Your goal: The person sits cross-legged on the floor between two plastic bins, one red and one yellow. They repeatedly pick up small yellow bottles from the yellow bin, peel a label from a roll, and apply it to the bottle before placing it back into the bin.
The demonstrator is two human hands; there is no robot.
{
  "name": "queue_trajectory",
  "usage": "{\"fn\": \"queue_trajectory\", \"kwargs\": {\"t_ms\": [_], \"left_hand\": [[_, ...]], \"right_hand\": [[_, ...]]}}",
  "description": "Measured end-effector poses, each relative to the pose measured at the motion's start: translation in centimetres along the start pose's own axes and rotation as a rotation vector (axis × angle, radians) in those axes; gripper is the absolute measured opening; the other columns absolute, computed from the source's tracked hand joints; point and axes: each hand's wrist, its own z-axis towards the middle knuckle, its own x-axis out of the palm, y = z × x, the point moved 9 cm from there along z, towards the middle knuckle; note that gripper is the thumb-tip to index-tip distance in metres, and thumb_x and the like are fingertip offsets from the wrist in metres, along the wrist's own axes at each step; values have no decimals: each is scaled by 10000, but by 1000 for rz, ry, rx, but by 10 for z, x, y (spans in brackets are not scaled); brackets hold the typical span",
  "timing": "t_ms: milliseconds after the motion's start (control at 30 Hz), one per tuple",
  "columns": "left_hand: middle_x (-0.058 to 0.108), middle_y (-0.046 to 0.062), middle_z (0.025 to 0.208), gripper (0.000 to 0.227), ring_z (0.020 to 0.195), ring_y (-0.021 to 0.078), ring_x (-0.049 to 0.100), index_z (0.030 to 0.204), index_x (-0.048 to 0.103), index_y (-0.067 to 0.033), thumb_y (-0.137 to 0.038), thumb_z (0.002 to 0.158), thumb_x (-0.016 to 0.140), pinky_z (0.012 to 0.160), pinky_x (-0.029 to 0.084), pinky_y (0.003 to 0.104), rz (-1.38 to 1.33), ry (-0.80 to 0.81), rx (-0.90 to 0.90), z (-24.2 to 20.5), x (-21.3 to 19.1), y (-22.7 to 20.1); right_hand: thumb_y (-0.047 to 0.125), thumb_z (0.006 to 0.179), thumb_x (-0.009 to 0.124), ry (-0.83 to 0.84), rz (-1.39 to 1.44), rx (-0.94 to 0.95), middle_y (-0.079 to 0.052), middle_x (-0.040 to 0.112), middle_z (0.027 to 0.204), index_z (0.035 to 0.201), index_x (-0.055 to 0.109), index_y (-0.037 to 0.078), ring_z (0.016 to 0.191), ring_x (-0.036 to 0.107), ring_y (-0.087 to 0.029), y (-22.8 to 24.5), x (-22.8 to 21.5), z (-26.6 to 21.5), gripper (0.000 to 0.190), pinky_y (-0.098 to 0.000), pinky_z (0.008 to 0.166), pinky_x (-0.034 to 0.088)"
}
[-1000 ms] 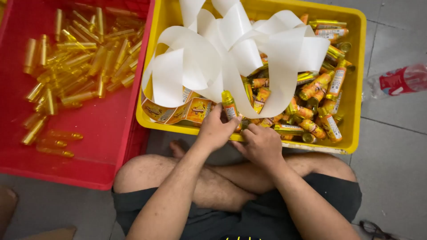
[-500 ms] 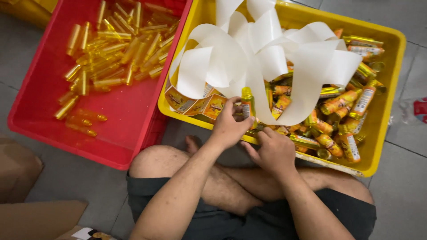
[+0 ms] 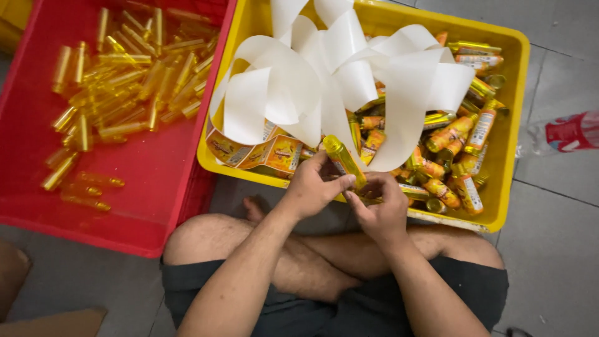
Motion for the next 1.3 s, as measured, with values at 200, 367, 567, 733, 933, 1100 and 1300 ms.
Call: {"fn": "queue_trajectory", "kwargs": {"t_ms": [200, 367, 567, 733, 933, 1100, 1300], "left_hand": [[753, 203, 1090, 732, 1060, 341, 739, 1385, 585, -29, -299, 769, 874, 942, 602, 463, 189, 61, 59, -5, 22, -13], [556, 200, 1430, 694, 1377, 427, 486, 1490, 488, -90, -230, 862, 746, 1136, 412, 589, 966, 58, 425, 5, 33, -33], [573, 114, 1394, 311, 1387, 404, 445, 1195, 687, -177, -164, 886, 663, 1153, 333, 616, 1267, -132, 493, 19, 32, -22], [615, 98, 1319, 92, 1345, 403, 483, 889, 794, -183, -189, 893, 702, 1126, 363, 607, 1222, -268, 496, 10, 18, -50], [614, 15, 1235, 173, 1160, 312, 642, 1071, 727, -306, -282, 902, 701, 1026, 533, 446, 821, -224, 844, -6, 29, -51], [627, 244, 1055, 428, 940, 477, 637, 1149, 663, -50, -123, 741, 770, 866, 495, 547, 640, -539, 811, -34, -18, -113], [329, 227, 1488, 857, 1403, 446, 448, 1511, 333, -178, -380, 850, 840, 1145, 400, 599, 500, -1056, -8, -39, -206, -51]], "right_hand": [[132, 778, 929, -99, -16, -144, -163, 741, 976, 1116, 716, 38, 819, 743, -372, 16, -29, 1, 411, -419, 703, 586], [101, 993, 830, -309, -22, 96, -244, 644, 1043, 1278, 579, -60, 861, 650, -337, -36, -87, 11, 413, -443, 750, 527], [168, 894, 912, -336, -337, -26, -203, 416, 1277, 1349, 501, -26, 1141, 469, -379, -10, -87, 23, 643, -486, 1045, 390], [65, 825, 872, -210, -273, -150, -202, 471, 1177, 1264, 547, -38, 1154, 484, -407, -3, -48, 17, 556, -482, 1058, 377], [134, 685, 950, -60, -203, -147, -269, 557, 1111, 1193, 569, -89, 1061, 565, -486, 22, -14, 26, 673, -549, 958, 462], [270, 1010, 726, -32, -160, 219, -203, 663, 927, 1095, 671, 52, 945, 667, -460, 20, -14, 47, 241, -564, 821, 499], [86, 1013, 643, 122, -282, 144, -319, 648, 1002, 1297, 557, 4, 1010, 639, -567, 53, -20, 105, 309, -664, 838, 492]]}}
